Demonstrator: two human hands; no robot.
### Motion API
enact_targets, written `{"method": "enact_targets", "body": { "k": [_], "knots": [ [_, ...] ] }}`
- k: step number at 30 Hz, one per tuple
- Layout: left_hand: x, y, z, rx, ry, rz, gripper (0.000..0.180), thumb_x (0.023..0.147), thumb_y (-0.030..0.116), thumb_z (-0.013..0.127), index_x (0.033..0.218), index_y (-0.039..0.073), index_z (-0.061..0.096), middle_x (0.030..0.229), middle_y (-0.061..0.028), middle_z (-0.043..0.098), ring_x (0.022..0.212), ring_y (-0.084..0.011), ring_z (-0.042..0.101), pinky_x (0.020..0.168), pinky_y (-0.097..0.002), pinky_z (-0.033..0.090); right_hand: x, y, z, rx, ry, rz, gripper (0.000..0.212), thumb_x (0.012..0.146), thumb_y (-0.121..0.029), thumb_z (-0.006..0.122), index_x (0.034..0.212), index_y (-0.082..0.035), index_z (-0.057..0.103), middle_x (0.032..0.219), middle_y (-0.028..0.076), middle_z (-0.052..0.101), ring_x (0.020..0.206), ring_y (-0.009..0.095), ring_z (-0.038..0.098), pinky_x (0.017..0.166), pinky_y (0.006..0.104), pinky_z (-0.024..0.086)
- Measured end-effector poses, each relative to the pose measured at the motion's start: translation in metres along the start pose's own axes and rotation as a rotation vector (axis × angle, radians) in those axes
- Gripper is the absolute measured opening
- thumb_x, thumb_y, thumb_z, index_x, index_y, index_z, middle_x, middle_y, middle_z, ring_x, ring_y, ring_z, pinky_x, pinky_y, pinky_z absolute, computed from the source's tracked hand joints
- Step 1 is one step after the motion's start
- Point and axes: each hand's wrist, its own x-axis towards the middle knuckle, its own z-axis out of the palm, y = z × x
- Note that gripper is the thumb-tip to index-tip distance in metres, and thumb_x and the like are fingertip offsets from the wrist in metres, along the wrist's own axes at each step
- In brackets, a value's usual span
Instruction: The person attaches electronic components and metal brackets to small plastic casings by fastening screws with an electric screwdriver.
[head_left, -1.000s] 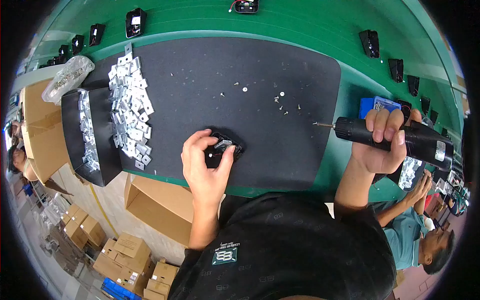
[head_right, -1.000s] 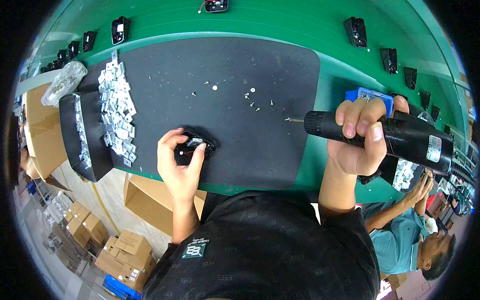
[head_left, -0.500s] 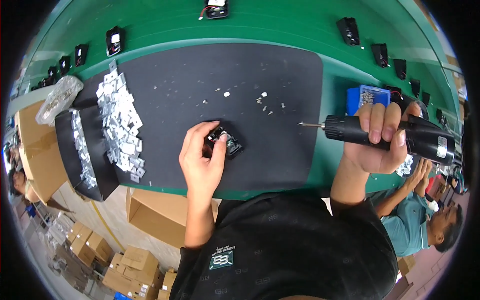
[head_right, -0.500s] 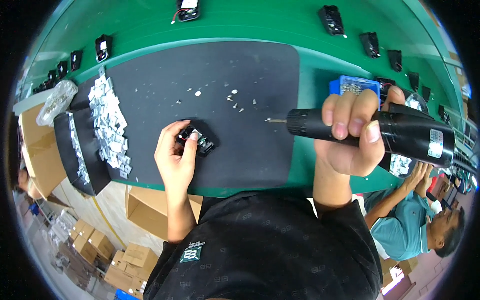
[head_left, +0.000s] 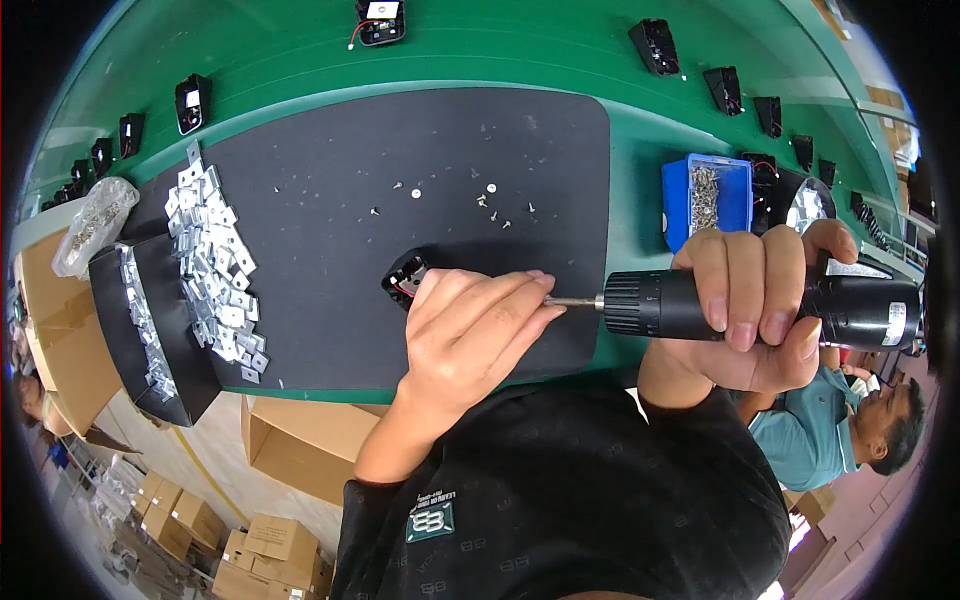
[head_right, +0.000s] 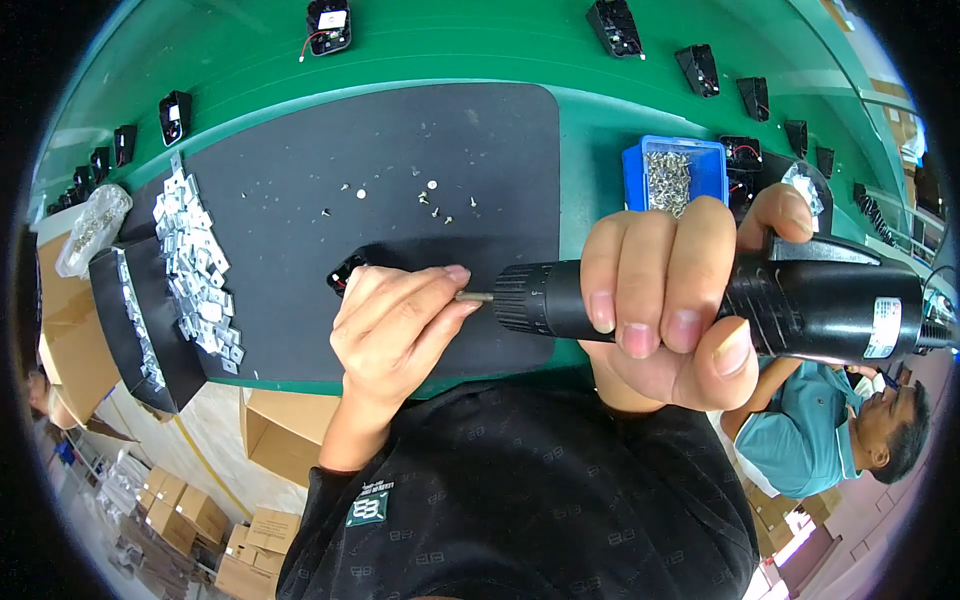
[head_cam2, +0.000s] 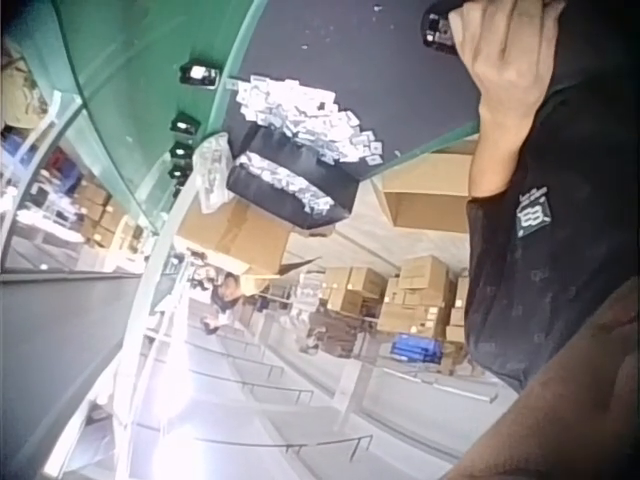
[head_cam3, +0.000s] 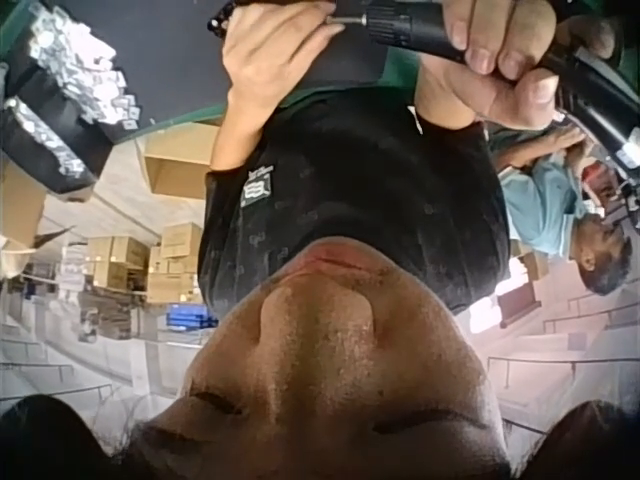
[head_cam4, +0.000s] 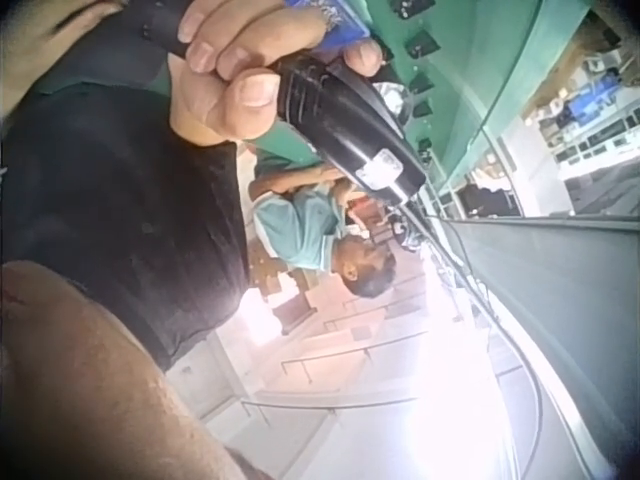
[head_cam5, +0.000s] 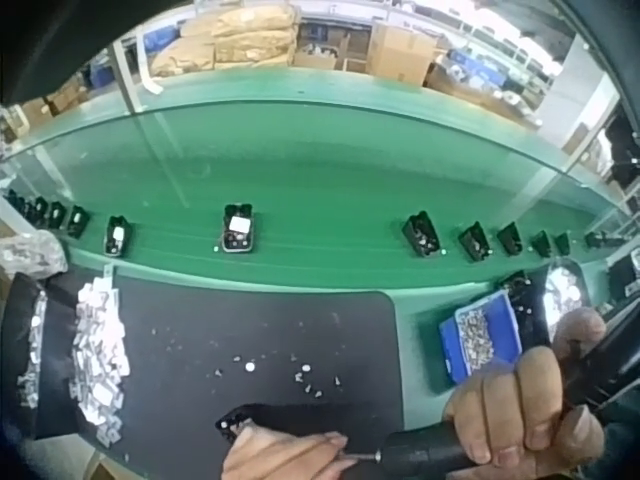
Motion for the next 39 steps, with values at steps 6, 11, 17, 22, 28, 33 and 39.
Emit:
{"method": "enact_targets", "body": {
  "k": [6,11,17,22,28,33,39],
  "knots": [
    [-0.003,0.001,0.001,-0.068,0.046,-0.017,0.023,0.065,0.008,0.078,0.086,0.003,0.070,0.083,-0.0052,0.069,0.065,-0.0169,0.058,0.060,-0.0283,0.041,-0.001,-0.001,0.000,-0.019,0.000,0.006,0.049,0.081,-0.011,0.063,0.126,-0.007,0.042,0.071,-0.002,0.050,0.060,0.008,0.053,0.061,0.0229,0.045],
    [-0.003,0.000,0.000,-0.079,0.078,-0.022,0.022,0.065,0.007,0.078,0.084,0.002,0.069,0.081,-0.0058,0.069,0.065,-0.0171,0.058,0.059,-0.0277,0.041,0.001,0.003,0.002,-0.028,-0.002,-0.016,0.050,0.080,-0.011,0.064,0.125,-0.007,0.042,0.071,-0.002,0.050,0.060,0.008,0.053,0.060,0.0226,0.045],
    [-0.001,0.000,-0.001,-0.100,0.091,-0.006,0.022,0.063,0.006,0.079,0.082,0.000,0.069,0.080,-0.0072,0.069,0.066,-0.0177,0.060,0.058,-0.0277,0.042,0.000,0.001,0.004,-0.057,-0.008,0.024,0.048,0.080,-0.011,0.065,0.123,-0.009,0.044,0.072,-0.002,0.051,0.060,0.009,0.053,0.060,0.0230,0.045],
    [-0.003,-0.006,-0.003,-0.115,0.094,-0.027,0.022,0.063,0.005,0.079,0.082,0.000,0.069,0.080,-0.0082,0.069,0.065,-0.0187,0.060,0.059,-0.0281,0.043,0.000,0.005,0.001,-0.045,-0.128,0.075,0.051,0.086,-0.013,0.064,0.129,-0.017,0.037,0.073,-0.001,0.051,0.061,0.014,0.053,0.060,0.0308,0.043],
    [-0.012,-0.008,-0.009,-0.070,0.072,-0.060,0.026,0.064,0.009,0.078,0.087,0.001,0.069,0.089,-0.0088,0.069,0.073,-0.0196,0.061,0.067,-0.0298,0.044,0.003,0.018,0.012,-0.078,-0.133,0.053,0.044,0.080,-0.011,0.067,0.120,-0.012,0.047,0.071,-0.003,0.054,0.058,0.008,0.053,0.058,0.0234,0.044],
    [-0.025,-0.006,-0.033,0.173,0.076,-0.117,0.053,0.067,0.035,0.079,0.106,0.002,0.063,0.108,-0.0122,0.065,0.091,-0.0229,0.059,0.080,-0.0340,0.039,0.002,0.028,0.017,-0.120,-0.113,0.053,0.051,0.082,-0.011,0.066,0.127,-0.014,0.043,0.071,-0.003,0.053,0.059,0.008,0.051,0.058,0.0233,0.045],
    [-0.056,-0.036,-0.053,0.359,-0.218,-0.295,0.088,0.060,0.034,0.082,0.132,0.002,0.044,0.126,-0.0094,0.056,0.112,-0.0239,0.054,0.100,-0.0416,0.027,-0.004,0.056,0.022,-0.128,-0.233,0.066,0.062,0.084,-0.013,0.066,0.137,-0.016,0.035,0.071,-0.002,0.052,0.058,0.010,0.051,0.057,0.0247,0.044]
  ]
}}
